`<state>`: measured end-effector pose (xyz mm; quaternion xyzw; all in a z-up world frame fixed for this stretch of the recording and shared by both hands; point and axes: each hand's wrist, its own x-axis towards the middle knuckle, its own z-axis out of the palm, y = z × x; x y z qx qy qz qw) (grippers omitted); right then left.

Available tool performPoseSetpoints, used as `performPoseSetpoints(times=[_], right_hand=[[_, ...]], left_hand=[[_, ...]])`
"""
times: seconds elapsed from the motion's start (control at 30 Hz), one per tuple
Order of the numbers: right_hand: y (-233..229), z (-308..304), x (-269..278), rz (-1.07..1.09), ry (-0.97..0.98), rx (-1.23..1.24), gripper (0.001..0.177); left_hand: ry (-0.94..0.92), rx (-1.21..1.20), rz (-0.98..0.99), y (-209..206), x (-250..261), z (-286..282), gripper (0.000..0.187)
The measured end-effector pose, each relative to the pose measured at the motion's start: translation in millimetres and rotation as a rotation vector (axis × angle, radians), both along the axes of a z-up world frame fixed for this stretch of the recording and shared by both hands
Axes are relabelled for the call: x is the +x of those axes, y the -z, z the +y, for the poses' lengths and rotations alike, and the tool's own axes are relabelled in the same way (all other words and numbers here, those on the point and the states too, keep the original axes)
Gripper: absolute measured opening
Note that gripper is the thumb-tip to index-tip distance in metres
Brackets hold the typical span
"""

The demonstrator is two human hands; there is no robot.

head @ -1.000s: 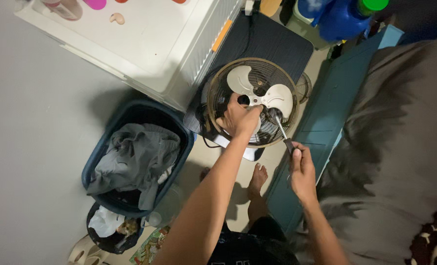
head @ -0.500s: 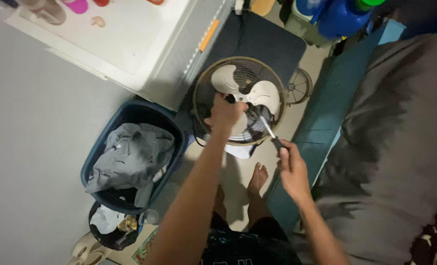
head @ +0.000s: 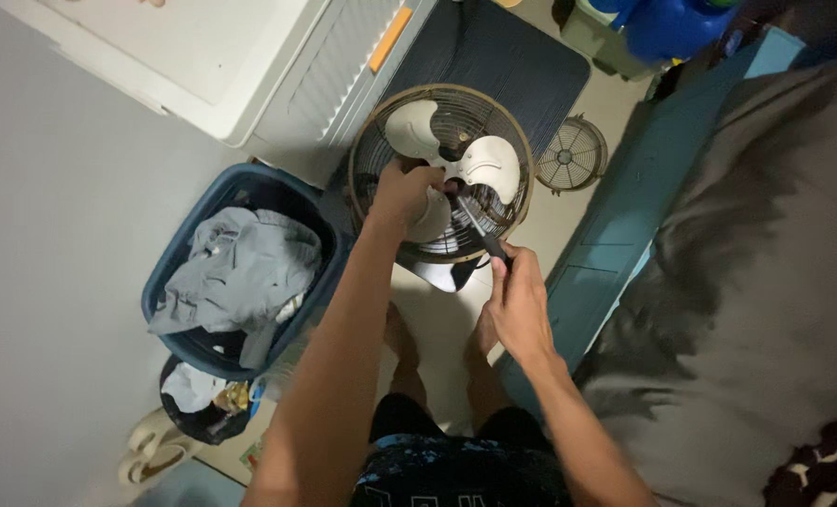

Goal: The person removes the front grille of a small electric fan, then uses a screwdriver to loosen the central nut and remove the fan blades. They continue to unscrew the rear grille and separate the motor housing components.

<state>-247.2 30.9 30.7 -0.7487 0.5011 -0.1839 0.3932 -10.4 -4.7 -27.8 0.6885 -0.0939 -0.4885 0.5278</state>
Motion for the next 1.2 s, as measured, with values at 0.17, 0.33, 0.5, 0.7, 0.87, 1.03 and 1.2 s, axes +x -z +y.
performPoseSetpoints(times=[0.17, 0.33, 0.5, 0.7, 0.87, 1.03, 1.2], right_hand=[[9, -2, 1, -0.064, -0.037, -0.113, 0.028], [9, -3, 0, -0.064, -0.058, -0.173, 0.028], [5, -8, 5, 0.22, -0.011, 0.124, 0.029], [7, -6, 9, -0.016, -0.071, -0.231, 0.024], [12, -2, 12, -0.046, -0.027, -0.226, 0.025], [15, -1, 18, -0.207, 0.077, -0.136, 0.035], [17, -16, 15, -0.457, 0.317, 0.431, 0.041]], left_hand=[[-0.031, -0.11, -0.034, -3, -1, 0, 0.052], [0.04, 0.074, -0.143, -17, -1, 1, 0.053], [-0.024, -0.024, -0.021, -13, 0, 2, 0.055], [-0.042, -0.19, 0.099, -3, 0, 1, 0.068], [0.113, 0.271, -0.242, -18, 1, 3, 0.085], [0.193, 0.319, -0.285, -29, -3, 5, 0.094], [0.191, 0.244, -0.275, -27, -1, 5, 0.091]])
